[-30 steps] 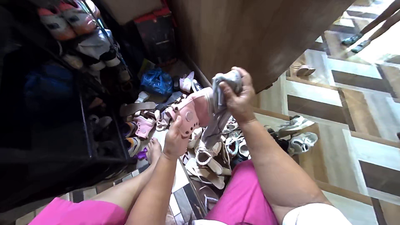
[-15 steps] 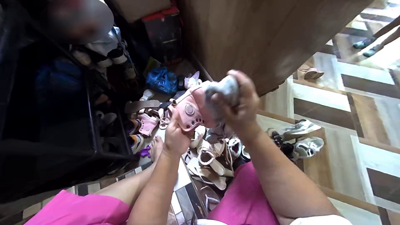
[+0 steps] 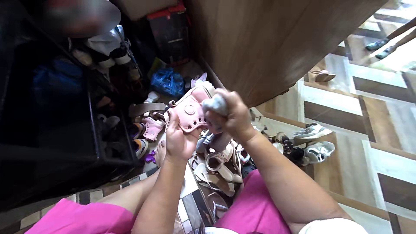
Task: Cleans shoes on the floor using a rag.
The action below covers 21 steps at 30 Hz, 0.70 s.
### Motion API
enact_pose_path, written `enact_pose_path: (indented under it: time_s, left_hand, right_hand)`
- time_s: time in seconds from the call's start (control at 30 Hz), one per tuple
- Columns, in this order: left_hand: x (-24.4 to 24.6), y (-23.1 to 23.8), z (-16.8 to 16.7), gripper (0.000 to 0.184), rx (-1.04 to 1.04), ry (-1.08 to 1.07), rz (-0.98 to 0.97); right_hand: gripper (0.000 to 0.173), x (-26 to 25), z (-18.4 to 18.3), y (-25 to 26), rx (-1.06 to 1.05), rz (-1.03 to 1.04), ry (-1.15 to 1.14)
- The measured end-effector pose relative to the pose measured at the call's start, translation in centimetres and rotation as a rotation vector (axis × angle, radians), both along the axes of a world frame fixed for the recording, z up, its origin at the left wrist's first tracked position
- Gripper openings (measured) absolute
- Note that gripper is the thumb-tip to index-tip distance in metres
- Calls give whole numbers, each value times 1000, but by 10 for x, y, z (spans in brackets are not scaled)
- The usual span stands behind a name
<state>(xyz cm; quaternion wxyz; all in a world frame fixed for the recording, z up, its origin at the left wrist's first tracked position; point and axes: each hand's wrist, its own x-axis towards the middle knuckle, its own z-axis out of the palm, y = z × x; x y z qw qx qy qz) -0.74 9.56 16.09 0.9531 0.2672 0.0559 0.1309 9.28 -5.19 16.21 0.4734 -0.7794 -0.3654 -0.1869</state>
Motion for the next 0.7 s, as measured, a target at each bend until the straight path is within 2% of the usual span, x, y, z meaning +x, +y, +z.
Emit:
enact_pose_path:
  time_s: [0.13, 0.2, 0.23, 0.33, 0.4, 0.53, 0.6, 0.7]
  left_hand:
    - [2, 7, -5, 56, 22, 14, 71]
    - [4, 15, -10, 56, 15, 31, 122]
    - [5, 18, -11, 57, 14, 35, 137]
    - [6, 18, -12, 58, -5, 15, 141]
    - [5, 13, -6, 60, -22, -3, 143]
    - [9, 22, 4, 53, -39, 35, 273]
    - [9, 38, 4, 53, 14, 69, 308]
    - [8, 55, 2, 43, 234, 226, 323]
  right_hand:
    - [56, 8, 7, -6, -393, 123, 262]
    - [54, 14, 13, -13, -510, 173, 317]
    - [53, 16, 14, -15, -489, 160, 321]
    - [59, 17, 7, -11, -161, 76, 274]
    - [64, 14, 2, -6, -131, 137, 304]
    - [62, 16, 23, -22, -632, 289, 500]
    - [62, 20, 40, -46, -768, 163, 562]
    - [62, 22, 69, -95, -726, -155, 539]
